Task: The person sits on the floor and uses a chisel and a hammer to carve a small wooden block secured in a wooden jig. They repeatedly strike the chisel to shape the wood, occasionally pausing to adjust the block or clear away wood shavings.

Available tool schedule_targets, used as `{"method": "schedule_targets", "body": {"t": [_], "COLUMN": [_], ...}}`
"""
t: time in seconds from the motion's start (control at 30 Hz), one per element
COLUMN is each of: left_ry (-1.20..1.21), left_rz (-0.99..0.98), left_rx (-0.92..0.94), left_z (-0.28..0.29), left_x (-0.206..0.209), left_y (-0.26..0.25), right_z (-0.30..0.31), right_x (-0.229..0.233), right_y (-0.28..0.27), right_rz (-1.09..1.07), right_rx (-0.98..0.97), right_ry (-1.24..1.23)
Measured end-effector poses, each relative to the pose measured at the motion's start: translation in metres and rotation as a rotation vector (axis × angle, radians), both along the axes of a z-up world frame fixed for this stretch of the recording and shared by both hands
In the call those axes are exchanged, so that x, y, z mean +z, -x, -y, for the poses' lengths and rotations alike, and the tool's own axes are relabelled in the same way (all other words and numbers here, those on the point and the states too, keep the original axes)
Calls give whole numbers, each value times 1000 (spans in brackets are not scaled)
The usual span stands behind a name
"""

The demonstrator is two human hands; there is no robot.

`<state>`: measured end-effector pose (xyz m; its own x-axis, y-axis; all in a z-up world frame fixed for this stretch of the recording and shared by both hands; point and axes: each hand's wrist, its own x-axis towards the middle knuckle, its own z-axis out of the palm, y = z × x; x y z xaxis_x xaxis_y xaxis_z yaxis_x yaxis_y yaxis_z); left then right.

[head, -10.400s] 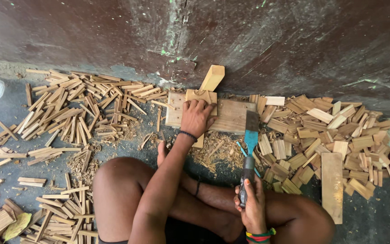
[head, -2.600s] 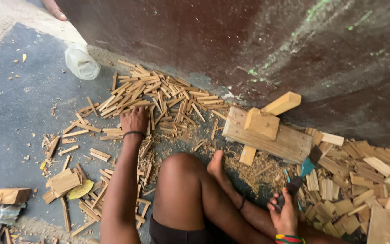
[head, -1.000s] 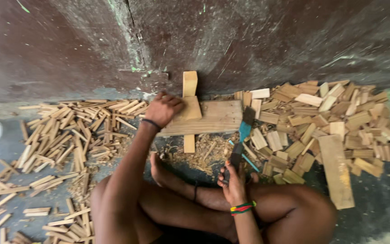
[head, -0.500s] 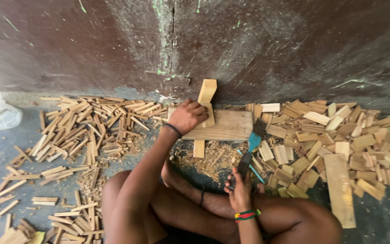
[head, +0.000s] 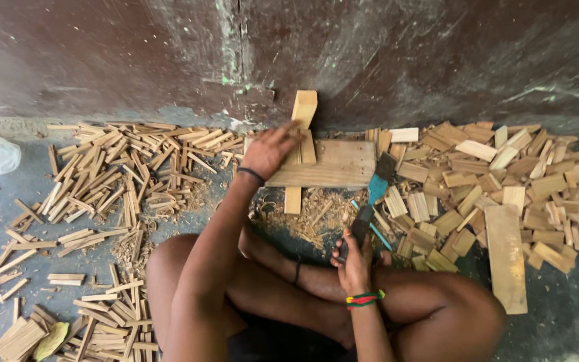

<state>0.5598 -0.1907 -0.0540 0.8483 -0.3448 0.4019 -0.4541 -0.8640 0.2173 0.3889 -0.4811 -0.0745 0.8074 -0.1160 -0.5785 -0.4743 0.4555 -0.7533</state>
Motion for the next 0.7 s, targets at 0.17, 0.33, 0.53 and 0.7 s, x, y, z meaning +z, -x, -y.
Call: {"method": "schedule_targets", "body": {"t": [0.17, 0.33, 0.53, 0.7], "left_ry": [320, 100, 164, 206], "left_rz": [-179, -279, -275, -233], "left_rx": [204, 209, 211, 158], "left_z": [-4, 7, 2, -4], "left_x": [14, 29, 5, -11], "left_y": [24, 34, 27, 27], "right_z": [0, 1, 2, -2], "right_x": [3, 10, 15, 19], "right_y": [4, 9, 15, 19], "right_rz": [-45, -23, -30, -21], "right_rx": [-8, -17, 3, 2], "right_ry": [18, 14, 30, 55]}}
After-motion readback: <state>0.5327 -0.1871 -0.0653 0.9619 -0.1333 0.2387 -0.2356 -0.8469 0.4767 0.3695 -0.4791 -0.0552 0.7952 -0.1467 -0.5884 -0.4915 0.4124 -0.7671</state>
